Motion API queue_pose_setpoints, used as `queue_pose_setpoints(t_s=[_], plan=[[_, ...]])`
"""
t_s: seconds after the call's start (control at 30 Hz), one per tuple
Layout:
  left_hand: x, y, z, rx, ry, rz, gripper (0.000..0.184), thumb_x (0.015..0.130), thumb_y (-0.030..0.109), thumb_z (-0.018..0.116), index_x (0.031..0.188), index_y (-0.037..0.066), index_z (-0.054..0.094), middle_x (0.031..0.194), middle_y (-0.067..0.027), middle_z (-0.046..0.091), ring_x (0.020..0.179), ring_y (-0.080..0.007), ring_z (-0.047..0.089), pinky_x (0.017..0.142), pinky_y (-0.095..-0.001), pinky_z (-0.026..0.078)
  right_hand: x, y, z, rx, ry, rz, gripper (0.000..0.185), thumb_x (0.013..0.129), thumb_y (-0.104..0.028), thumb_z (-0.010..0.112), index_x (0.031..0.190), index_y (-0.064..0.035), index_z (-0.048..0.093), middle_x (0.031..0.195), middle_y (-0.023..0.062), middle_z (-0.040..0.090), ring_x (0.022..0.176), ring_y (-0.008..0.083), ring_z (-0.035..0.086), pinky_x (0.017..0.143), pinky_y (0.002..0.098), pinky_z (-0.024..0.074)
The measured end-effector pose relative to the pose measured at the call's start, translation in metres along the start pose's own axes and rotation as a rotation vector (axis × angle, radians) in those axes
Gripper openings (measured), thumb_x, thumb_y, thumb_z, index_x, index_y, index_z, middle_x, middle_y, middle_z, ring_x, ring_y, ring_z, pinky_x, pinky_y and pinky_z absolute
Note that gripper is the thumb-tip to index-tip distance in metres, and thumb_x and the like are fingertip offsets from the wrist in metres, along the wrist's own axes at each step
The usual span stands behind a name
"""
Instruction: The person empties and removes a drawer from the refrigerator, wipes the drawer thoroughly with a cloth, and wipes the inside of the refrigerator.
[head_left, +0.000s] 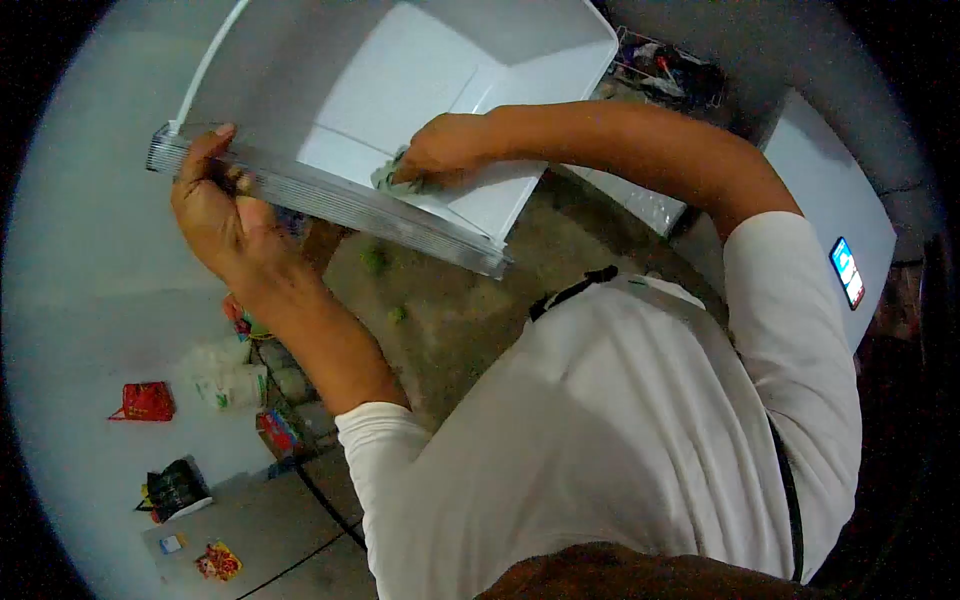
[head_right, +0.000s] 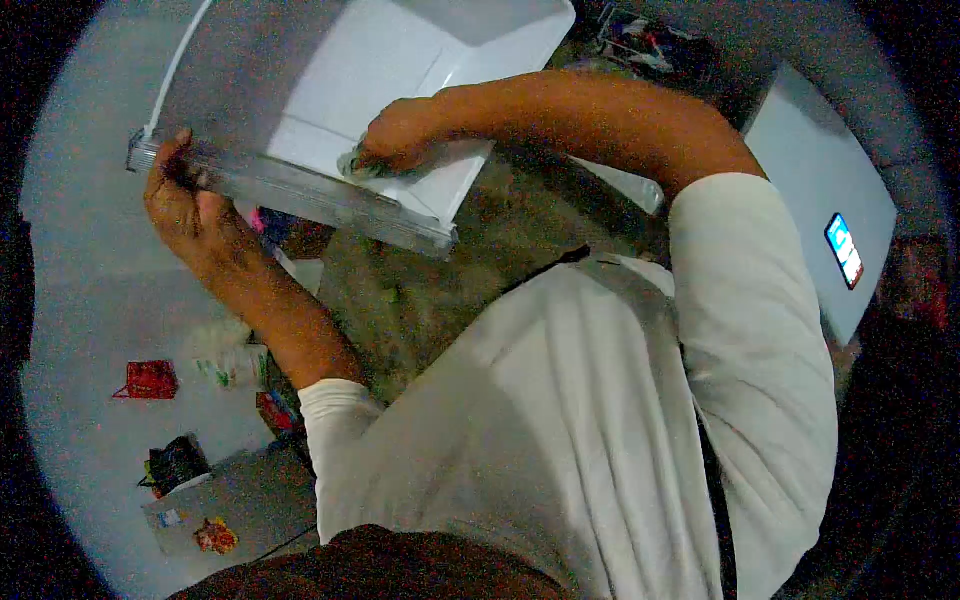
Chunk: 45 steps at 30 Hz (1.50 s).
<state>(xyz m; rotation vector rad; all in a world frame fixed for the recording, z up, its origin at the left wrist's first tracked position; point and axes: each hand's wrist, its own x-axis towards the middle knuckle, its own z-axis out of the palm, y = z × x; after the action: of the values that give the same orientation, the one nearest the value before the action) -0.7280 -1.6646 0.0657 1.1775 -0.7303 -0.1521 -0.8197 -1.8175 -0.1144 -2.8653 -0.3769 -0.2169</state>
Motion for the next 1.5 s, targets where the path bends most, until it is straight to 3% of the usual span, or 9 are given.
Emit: queue_pose_setpoints(t_s=[0.33,0.53,0.77,0.87,1.07,1.23,1.37,1.43,1.5], plan=[[0.009,-0.018,-0.005,0.076,0.024,-0.099,0.019,0.069,0.001,0.075,0.082,0.005,0.061,0.074,-0.0018,0.056,0.058,-0.0095,0.045,0.05,-0.0219,0.035,0.031,0.053,-0.033,-0.112,0.716,0.344,0.04,0.088,-0.014,0.06,0.127,-0.0113,0.056,0.106,0.0164,0.067,0.094,0.0399,0.066,0.075,0.0507,0.055],[-0.014,-0.016,-0.004,0.005,0.049,-0.187,0.024,0.068,0.001,0.076,0.083,0.007,0.058,0.073,-0.0009,0.055,0.055,-0.009,0.044,0.047,-0.0212,0.032,0.056,0.09,-0.068,0.581,0.898,0.975,0.019,0.086,-0.011,0.057,0.099,0.0002,0.065,0.097,0.0223,0.068,0.09,0.0384,0.067,0.08,0.0487,0.053],[-0.032,-0.021,-0.009,0.064,0.009,-0.156,0.025,0.067,0.0,0.076,0.084,0.006,0.059,0.071,-0.0011,0.055,0.05,-0.0086,0.043,0.043,-0.0221,0.032,0.07,0.124,-0.067,1.27,1.338,0.666,0.029,0.085,-0.007,0.055,0.111,-0.0007,0.066,0.102,0.0133,0.067,0.088,0.0268,0.063,0.075,0.0421,0.0524],[-0.035,-0.025,-0.022,0.098,0.022,-0.151,0.022,0.069,0.0,0.074,0.086,0.005,0.061,0.071,-0.0014,0.057,0.049,-0.0084,0.043,0.042,-0.0222,0.032,0.074,0.121,-0.069,1.298,1.382,0.629,0.015,0.074,-0.007,0.063,0.085,0.0007,0.068,0.078,0.0121,0.067,0.068,0.0263,0.063,0.057,0.0429,0.0508],[-0.04,-0.043,-0.049,0.094,0.091,-0.088,0.017,0.07,-0.001,0.069,0.085,0.003,0.063,0.071,-0.0019,0.058,0.049,-0.0085,0.044,0.042,-0.022,0.032,0.051,0.064,-0.072,1.035,1.541,0.333,0.022,0.079,-0.003,0.058,0.098,-0.0035,0.069,0.092,0.014,0.07,0.077,0.0308,0.066,0.068,0.043,0.0555],[-0.045,-0.059,-0.057,0.166,0.097,0.0,0.015,0.069,-0.004,0.066,0.081,0.001,0.06,0.068,-0.0031,0.055,0.049,-0.0103,0.045,0.042,-0.023,0.033,-0.007,0.011,-0.084,1.156,1.42,0.383,0.065,0.09,-0.011,0.056,0.151,-0.0054,0.033,0.126,0.0206,0.056,0.087,0.0334,0.061,0.078,0.048,0.0497],[-0.022,-0.055,-0.043,0.12,0.115,-0.127,0.017,0.07,-0.005,0.065,0.085,-0.001,0.059,0.074,-0.0064,0.059,0.049,-0.0114,0.047,0.042,-0.0251,0.033,-0.064,0.067,-0.1,1.082,1.395,0.192,0.075,0.09,-0.006,0.052,0.157,-0.0089,0.018,0.136,0.019,0.049,0.095,0.0297,0.059,0.078,0.0421,0.0526],[-0.016,-0.036,-0.031,0.223,0.107,-0.14,0.02,0.069,-0.006,0.067,0.087,-0.002,0.06,0.078,-0.0076,0.061,0.053,-0.0129,0.05,0.046,-0.0257,0.037,-0.089,0.058,-0.115,0.6,1.497,0.476,0.072,0.091,-0.008,0.052,0.156,-0.0083,0.022,0.136,0.0193,0.049,0.111,0.0302,0.055,0.093,0.0416,0.0481],[-0.011,-0.034,-0.03,0.333,0.109,-0.159,0.022,0.069,-0.008,0.069,0.089,-0.003,0.06,0.082,-0.0088,0.062,0.057,-0.0144,0.053,0.05,-0.0263,0.04,-0.106,0.055,-0.107,0.797,1.423,0.482,0.071,0.09,-0.01,0.053,0.155,-0.0063,0.024,0.139,0.0205,0.047,0.119,0.0315,0.05,0.1,0.041,0.0427]])
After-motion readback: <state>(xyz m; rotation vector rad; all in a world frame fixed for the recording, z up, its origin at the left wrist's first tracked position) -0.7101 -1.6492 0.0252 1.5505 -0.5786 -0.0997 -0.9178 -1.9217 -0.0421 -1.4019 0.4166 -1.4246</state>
